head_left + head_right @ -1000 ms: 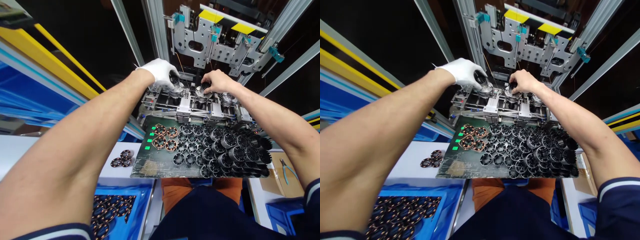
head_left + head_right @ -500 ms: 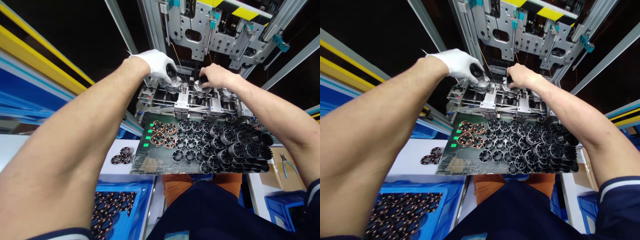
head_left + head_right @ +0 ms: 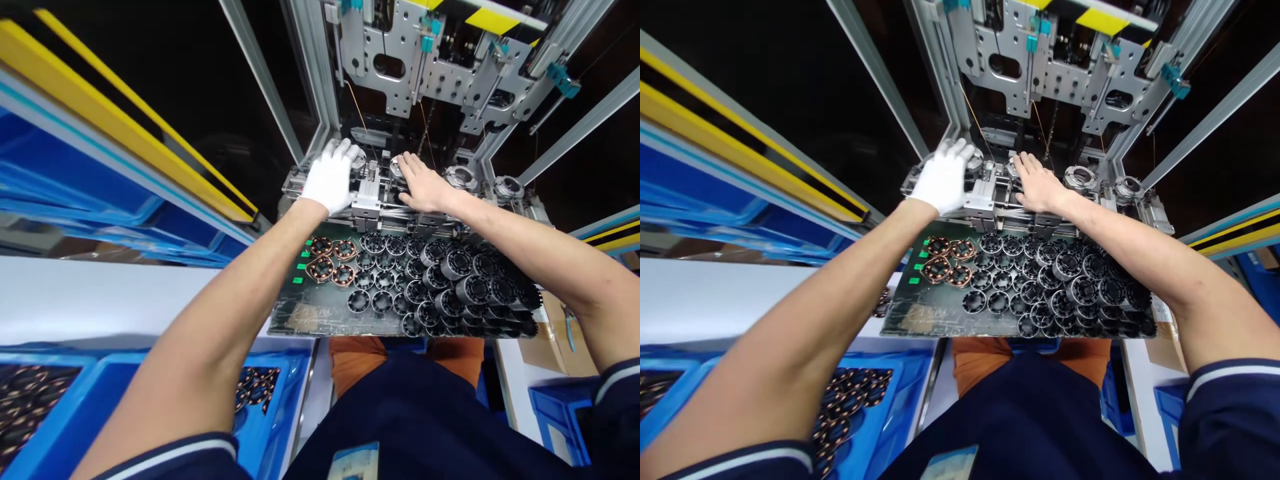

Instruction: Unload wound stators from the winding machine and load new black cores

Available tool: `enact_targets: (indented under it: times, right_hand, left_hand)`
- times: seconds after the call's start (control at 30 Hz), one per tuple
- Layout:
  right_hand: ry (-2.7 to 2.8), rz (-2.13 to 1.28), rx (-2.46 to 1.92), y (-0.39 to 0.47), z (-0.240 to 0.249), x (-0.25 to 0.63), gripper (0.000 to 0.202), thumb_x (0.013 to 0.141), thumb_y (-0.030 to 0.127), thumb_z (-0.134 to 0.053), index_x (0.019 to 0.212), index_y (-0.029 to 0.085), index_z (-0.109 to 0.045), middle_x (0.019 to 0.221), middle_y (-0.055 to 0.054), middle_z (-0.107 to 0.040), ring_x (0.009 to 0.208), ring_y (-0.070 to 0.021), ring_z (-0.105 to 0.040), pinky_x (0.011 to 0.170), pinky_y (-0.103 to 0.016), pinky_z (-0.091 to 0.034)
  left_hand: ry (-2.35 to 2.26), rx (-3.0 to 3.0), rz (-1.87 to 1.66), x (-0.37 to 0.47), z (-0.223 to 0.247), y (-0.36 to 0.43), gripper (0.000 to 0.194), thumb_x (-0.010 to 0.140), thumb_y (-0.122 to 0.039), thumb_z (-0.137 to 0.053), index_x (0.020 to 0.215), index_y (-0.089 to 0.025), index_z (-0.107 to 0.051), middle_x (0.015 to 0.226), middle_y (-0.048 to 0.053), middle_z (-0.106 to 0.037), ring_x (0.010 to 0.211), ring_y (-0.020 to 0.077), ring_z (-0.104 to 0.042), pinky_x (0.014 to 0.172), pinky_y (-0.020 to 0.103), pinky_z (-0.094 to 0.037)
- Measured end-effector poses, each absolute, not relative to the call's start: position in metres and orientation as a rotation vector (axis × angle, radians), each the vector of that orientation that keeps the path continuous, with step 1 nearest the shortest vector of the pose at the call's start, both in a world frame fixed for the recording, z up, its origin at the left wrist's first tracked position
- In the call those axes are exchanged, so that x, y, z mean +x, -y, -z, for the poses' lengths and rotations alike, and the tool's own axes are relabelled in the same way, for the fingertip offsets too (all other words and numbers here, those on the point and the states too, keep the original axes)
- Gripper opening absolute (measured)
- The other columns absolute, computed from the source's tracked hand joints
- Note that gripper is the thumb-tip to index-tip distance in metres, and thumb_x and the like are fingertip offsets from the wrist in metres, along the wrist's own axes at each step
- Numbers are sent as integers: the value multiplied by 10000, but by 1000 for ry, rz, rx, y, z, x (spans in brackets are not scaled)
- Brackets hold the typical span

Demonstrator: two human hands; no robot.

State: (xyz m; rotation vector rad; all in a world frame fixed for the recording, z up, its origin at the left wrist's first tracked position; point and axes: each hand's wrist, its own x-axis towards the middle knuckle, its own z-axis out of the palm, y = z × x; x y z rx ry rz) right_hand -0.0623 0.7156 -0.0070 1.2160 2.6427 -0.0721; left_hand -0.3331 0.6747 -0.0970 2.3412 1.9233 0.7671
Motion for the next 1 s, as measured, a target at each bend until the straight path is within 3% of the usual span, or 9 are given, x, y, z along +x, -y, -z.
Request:
enact_targets:
  times: [0.1,0.2,0.27,0.33,0.47,0.63,0.8,0.9,1.0]
  right_hand:
    - [-2533,37,1219,-699,-18,-68,1016,1182,306,-680,1966,-20,-122,1977,-299,-83,1865,-479,-168,1496,-648,-313]
    - [-2698,-146,1085,-641,-53,-66,808,1153,314,-755,1864,35,-489,1774,-269,-529,1619,-539,-536,1349,-714,-462]
    - [-2780,-225,968,-580,-63,-54,578,1204,383,-670,1697,82,-671,1616,-190,-663,1549,-444,-584,1367,-631,-446]
    - [-2812,-198,763,-518,-53,-38,415,1209,377,-557,1393,105,-811,1358,-199,-729,1369,-432,-654,1359,-671,-428]
    - [-2880,-94,704,-443,11,-21,294,1150,183,-586,1181,89,-863,1239,-175,-721,1306,-392,-698,1349,-632,-495]
    - [-2663,-82,763,-448,79,-40,488,1210,79,-402,1341,12,-867,1399,-223,-685,1452,-413,-621,1335,-602,-456]
    - [-2767,-69,735,-448,68,-35,441,1247,146,-435,1376,60,-848,1575,-202,-638,1529,-411,-575,1315,-582,-469]
    - [-2835,42,860,-440,26,-8,347,1251,365,-620,1421,120,-798,1814,-173,-497,1603,-407,-530,1305,-525,-524]
    - [-2837,387,1010,-448,-27,28,328,1239,437,-642,1417,165,-691,1591,-113,-634,1047,-287,-729,845,-529,-659]
  left_hand:
    - [-1921,2318,-605,-338,77,-678,1176,817,-305,-819,1878,-9,-407,1950,219,-318,1829,473,-282,1505,599,-295]
    - [-1998,2188,-623,-348,62,-652,1198,881,-267,-980,1907,-127,-377,1997,125,-235,1860,401,-227,1547,556,-238]
    - [-2034,2192,-842,-344,66,-606,1142,905,-352,-927,1893,-192,-377,2016,88,-168,1859,392,-202,1530,699,-240]
    - [-1670,2477,-1463,-328,81,-541,901,943,-568,-910,1688,-136,-643,1887,263,-422,1705,628,-396,1309,954,-370]
    - [-1698,2564,-1103,-279,122,-413,395,1034,-344,-934,1356,-153,-809,1818,285,-500,1629,683,-474,1194,907,-515]
    - [-1801,2606,-737,-254,160,-368,342,988,-314,-979,1287,-163,-909,1816,251,-526,1610,696,-512,1210,896,-509]
    - [-1720,2617,-884,-265,162,-378,181,1100,-280,-739,1054,-191,-889,1804,192,-559,1587,668,-554,1143,911,-522]
    - [-1542,2620,-1363,-270,140,-380,193,934,-295,-955,1017,-199,-810,1573,237,-729,1223,631,-734,813,872,-632]
    - [-1551,2257,-1629,-275,106,-390,313,1022,-271,-932,1110,-215,-637,1422,135,-812,1206,423,-798,958,683,-668]
